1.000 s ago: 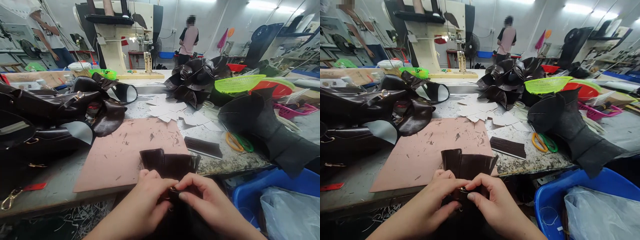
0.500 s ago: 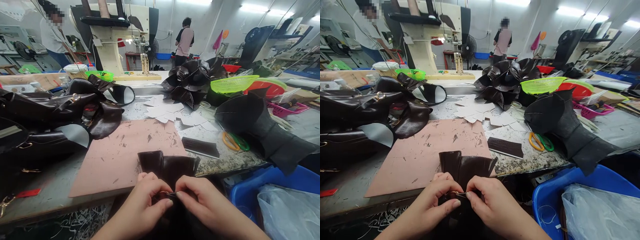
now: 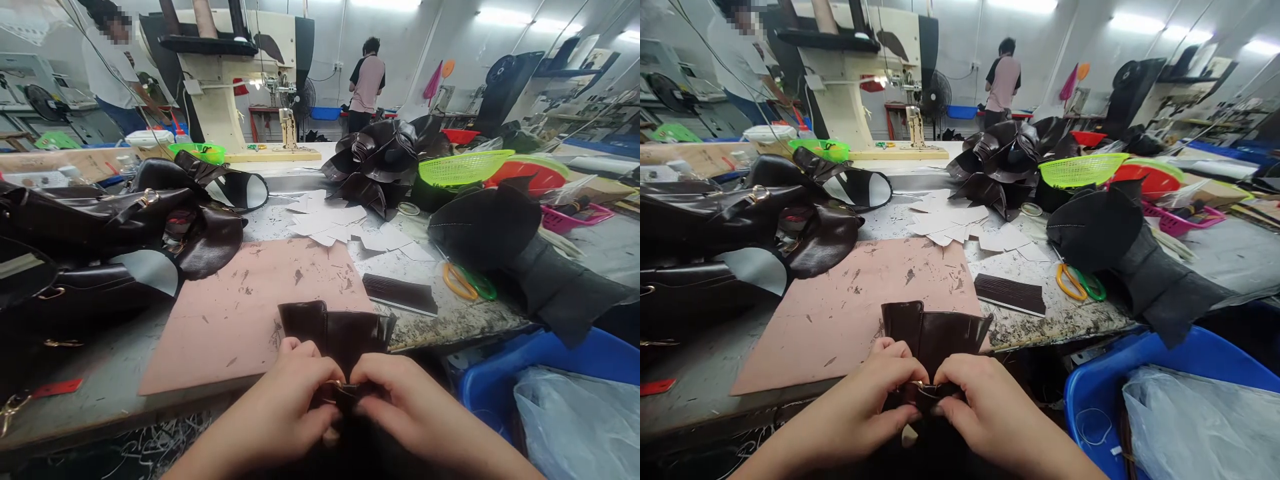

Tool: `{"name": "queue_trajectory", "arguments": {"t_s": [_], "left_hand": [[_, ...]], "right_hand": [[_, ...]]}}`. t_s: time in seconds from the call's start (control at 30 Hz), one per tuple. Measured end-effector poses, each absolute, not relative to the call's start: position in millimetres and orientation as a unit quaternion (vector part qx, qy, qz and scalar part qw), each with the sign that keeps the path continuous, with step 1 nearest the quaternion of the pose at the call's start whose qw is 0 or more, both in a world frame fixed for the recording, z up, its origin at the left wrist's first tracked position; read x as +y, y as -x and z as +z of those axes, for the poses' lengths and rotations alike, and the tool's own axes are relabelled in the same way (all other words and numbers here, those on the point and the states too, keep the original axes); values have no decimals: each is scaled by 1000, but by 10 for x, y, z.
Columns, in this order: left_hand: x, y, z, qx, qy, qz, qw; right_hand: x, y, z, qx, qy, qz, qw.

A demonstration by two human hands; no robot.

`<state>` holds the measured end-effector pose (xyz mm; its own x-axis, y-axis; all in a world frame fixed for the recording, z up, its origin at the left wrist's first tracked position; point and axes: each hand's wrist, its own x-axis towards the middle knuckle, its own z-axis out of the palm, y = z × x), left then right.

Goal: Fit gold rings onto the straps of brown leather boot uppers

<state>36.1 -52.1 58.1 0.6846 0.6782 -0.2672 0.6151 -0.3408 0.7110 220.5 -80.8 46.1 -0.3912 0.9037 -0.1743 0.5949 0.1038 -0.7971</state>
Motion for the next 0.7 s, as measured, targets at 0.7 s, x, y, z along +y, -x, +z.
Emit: {"name": "queue_trajectory", "arguments": {"t_s": [0.7], "left_hand": [[278, -532, 1432, 370, -895, 84, 234]], "right_hand": [[-757, -2657, 281, -658, 563, 359, 348]]}}
